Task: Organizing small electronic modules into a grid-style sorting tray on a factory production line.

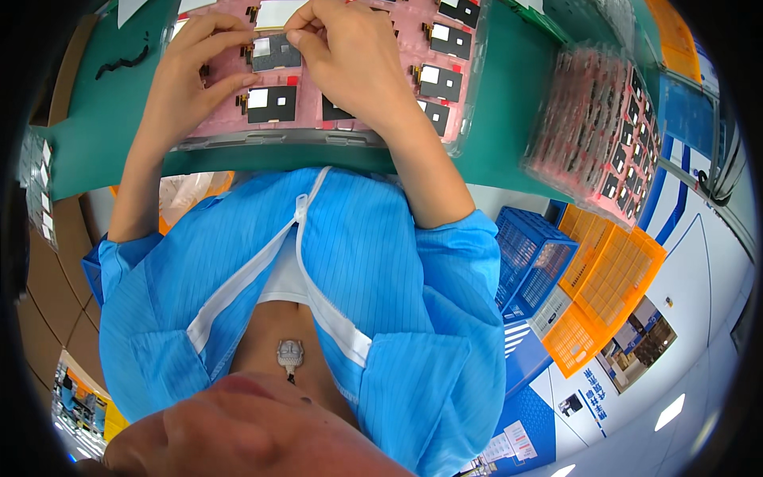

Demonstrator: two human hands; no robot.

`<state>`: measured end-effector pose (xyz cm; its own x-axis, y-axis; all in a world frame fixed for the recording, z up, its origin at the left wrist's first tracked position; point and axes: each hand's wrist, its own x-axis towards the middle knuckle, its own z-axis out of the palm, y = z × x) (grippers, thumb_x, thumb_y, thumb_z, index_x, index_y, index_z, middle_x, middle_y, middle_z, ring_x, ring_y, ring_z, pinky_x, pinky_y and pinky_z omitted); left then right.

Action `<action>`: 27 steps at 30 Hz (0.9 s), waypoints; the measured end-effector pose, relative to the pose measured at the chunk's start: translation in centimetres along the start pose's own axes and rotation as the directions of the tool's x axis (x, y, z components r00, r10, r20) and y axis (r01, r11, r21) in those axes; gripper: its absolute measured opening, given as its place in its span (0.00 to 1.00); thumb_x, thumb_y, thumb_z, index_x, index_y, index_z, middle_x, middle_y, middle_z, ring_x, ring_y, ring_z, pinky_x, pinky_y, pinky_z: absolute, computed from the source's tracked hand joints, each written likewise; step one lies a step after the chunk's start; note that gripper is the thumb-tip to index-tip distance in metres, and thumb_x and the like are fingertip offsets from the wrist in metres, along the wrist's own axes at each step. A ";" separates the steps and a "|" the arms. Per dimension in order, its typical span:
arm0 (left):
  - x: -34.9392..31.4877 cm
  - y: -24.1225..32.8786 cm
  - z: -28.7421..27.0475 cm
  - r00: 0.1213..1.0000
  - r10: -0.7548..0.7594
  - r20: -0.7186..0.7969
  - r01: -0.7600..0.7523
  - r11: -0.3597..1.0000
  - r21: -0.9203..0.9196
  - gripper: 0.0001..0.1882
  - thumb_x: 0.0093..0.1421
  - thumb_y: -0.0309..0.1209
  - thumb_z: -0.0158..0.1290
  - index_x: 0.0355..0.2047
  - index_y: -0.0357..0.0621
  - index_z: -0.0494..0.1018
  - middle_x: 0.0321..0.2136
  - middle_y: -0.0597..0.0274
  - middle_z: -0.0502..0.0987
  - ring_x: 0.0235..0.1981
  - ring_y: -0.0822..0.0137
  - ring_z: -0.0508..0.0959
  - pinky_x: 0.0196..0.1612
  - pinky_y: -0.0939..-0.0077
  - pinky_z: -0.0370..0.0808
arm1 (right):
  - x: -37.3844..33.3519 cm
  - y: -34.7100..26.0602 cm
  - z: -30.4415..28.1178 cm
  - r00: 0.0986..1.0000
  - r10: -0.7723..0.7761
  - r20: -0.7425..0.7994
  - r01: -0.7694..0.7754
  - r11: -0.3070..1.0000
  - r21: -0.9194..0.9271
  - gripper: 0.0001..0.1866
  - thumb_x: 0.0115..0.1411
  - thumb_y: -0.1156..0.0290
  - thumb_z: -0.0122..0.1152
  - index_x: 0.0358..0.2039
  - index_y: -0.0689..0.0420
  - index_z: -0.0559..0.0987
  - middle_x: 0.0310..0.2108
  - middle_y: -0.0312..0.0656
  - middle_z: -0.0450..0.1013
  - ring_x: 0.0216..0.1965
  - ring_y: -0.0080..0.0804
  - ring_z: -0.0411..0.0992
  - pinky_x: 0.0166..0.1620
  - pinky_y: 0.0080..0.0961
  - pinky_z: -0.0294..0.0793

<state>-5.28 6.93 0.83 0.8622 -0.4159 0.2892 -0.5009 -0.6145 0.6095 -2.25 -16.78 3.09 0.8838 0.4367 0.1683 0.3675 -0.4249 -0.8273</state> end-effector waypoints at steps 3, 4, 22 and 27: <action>0.0 -0.1 0.2 1.000 -0.004 -0.005 0.004 1.000 -0.003 0.22 0.50 0.27 0.69 0.47 0.39 0.79 0.49 0.62 0.76 0.49 0.59 0.76 0.41 0.71 0.76 | 0.0 0.1 0.1 1.000 0.010 0.002 -0.010 1.000 -0.009 0.02 0.62 0.79 0.62 0.34 0.64 0.78 0.28 0.49 0.75 0.31 0.42 0.74 0.36 0.34 0.73; 0.0 -0.1 0.2 1.000 0.003 -0.012 -0.003 1.000 0.001 0.22 0.50 0.27 0.69 0.47 0.39 0.79 0.49 0.62 0.76 0.49 0.59 0.76 0.41 0.71 0.76 | 0.1 0.1 0.1 1.000 0.011 0.004 -0.011 1.000 -0.010 0.02 0.62 0.79 0.62 0.34 0.64 0.78 0.28 0.49 0.75 0.31 0.42 0.74 0.36 0.34 0.73; -0.2 -0.4 0.4 0.999 -0.031 -0.015 0.030 0.999 -0.039 0.22 0.51 0.26 0.69 0.47 0.39 0.79 0.48 0.62 0.77 0.46 0.61 0.77 0.42 0.73 0.76 | 0.1 0.3 0.3 1.000 0.001 -0.006 -0.001 0.998 -0.061 0.02 0.60 0.80 0.62 0.33 0.65 0.78 0.28 0.52 0.76 0.33 0.48 0.76 0.38 0.38 0.74; -0.3 -0.4 0.3 0.999 -0.041 -0.023 0.040 0.998 -0.041 0.22 0.50 0.25 0.70 0.46 0.39 0.79 0.48 0.62 0.77 0.46 0.61 0.77 0.43 0.73 0.76 | 0.2 0.2 0.4 1.000 -0.024 -0.011 0.024 0.997 -0.073 0.02 0.59 0.80 0.62 0.33 0.65 0.78 0.28 0.52 0.76 0.32 0.50 0.76 0.38 0.39 0.74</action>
<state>-5.33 7.13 0.28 0.8836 -0.3750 0.2804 -0.4622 -0.6027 0.6504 -2.15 -16.42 2.76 0.8776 0.4383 0.1942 0.4083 -0.4712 -0.7818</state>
